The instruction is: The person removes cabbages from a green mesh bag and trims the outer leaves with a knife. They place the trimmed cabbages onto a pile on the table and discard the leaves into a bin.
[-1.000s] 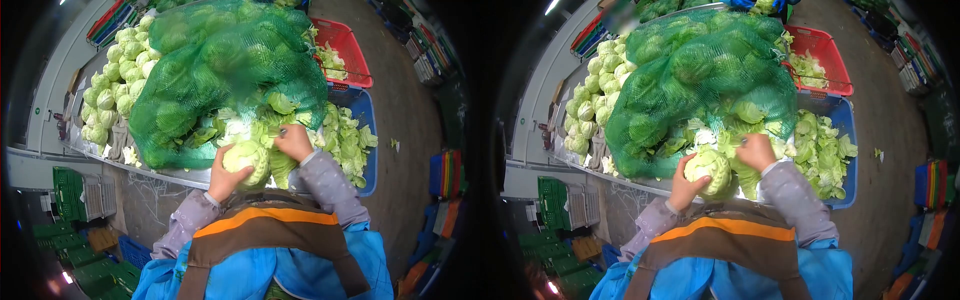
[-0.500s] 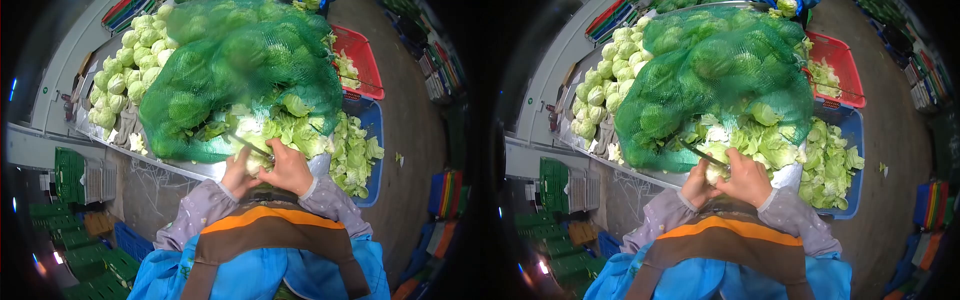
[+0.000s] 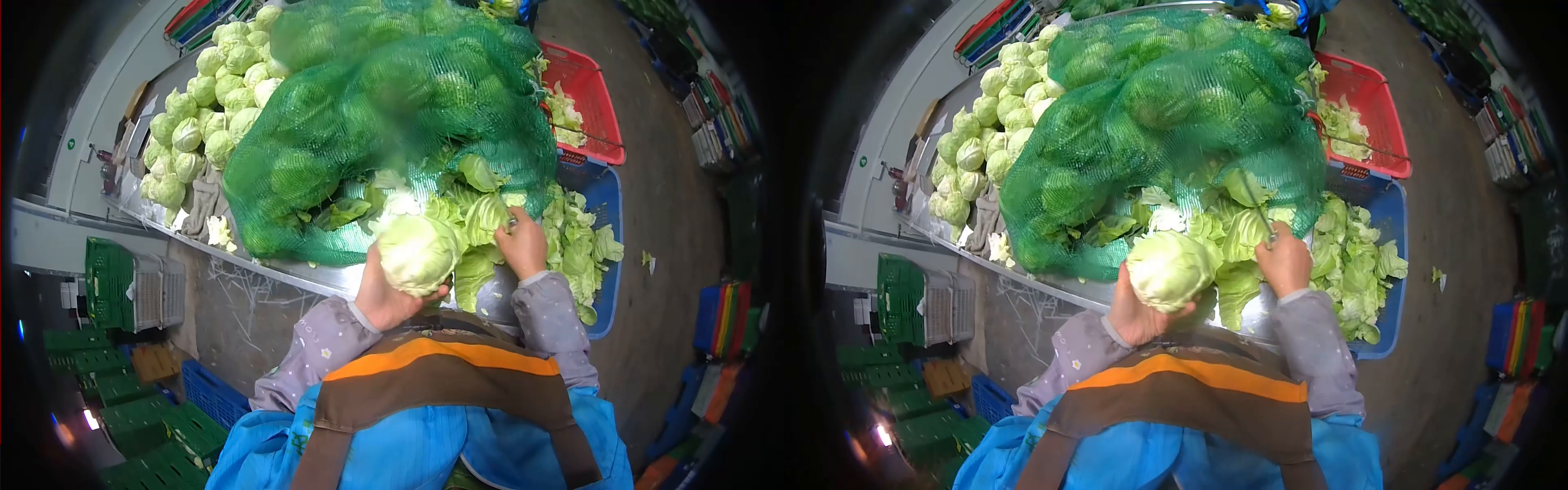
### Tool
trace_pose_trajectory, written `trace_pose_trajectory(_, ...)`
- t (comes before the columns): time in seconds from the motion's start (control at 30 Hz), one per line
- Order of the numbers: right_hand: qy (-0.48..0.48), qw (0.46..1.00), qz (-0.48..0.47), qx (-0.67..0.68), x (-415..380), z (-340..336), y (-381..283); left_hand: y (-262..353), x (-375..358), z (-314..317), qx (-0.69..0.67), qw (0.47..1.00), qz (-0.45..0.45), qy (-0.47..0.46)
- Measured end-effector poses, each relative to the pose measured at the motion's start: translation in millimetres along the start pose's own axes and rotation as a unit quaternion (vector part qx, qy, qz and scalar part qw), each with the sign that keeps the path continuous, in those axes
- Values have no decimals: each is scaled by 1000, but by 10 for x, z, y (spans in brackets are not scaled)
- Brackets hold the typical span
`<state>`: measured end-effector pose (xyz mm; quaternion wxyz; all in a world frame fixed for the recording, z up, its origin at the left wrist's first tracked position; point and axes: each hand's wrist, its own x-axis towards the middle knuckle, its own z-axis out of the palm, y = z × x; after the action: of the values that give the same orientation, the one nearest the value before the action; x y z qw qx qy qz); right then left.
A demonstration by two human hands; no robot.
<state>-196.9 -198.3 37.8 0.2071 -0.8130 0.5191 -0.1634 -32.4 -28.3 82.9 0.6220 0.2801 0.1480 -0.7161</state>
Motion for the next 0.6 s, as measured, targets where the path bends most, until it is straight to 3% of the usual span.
trace_pose_trajectory(0.07, -30, 978, 30, 202, -31, -227, -76, 75, -32, -37, -126, 972, -106, -166)
trace_pose_trajectory(0.1, -49, 932, 12, 358, -75, -249, -110, 80, -37, -5, -165, 959, -133, -188)
trace_pose_trajectory(0.13, -49, 932, 11, 358, -120, -317, -203, 80, -25, -2, -165, 959, -132, -189)
trace_pose_trajectory(0.17, -171, 839, 22, 516, -175, -412, -329, 74, -5, -3, -116, 954, -163, -221)
trace_pose_trajectory(0.2, -281, 705, 34, 650, -226, -459, -396, 62, 12, -1, -67, 945, -197, -252)
trace_pose_trajectory(0.23, -277, 706, 36, 650, -263, -426, -388, 60, -3, 15, -66, 944, -202, -252)
trace_pose_trajectory(0.3, -389, 590, 49, 706, -298, -275, -326, 98, -120, 67, 66, 959, -216, -169)
trace_pose_trajectory(0.33, -389, 589, 50, 707, -317, -212, -293, 121, -201, 97, 66, 960, -216, -167)
trace_pose_trajectory(0.37, -418, 512, 139, 737, -334, -151, -257, 152, -290, 132, 222, 955, -181, -75)
trace_pose_trajectory(0.4, -441, 429, 225, 756, -330, -95, -219, 204, -355, 138, 370, 918, -140, 18)
trace_pose_trajectory(0.43, -437, 437, 250, 745, -298, -36, -179, 297, -419, 97, 450, 891, -52, 29)
trace_pose_trajectory(0.47, -433, 439, 249, 747, -283, -34, -192, 314, -453, 99, 556, 822, 112, 52)
trace_pose_trajectory(0.53, -375, 455, 318, 743, -299, -6, -276, 278, -413, 151, 685, 591, 425, -2)
trace_pose_trajectory(0.57, -383, 456, 313, 740, -310, -16, -316, 244, -347, 184, 684, 593, 424, -1)
trace_pose_trajectory(0.6, -384, 456, 314, 739, -325, -17, -324, 210, -241, 243, 701, 575, 418, -61)
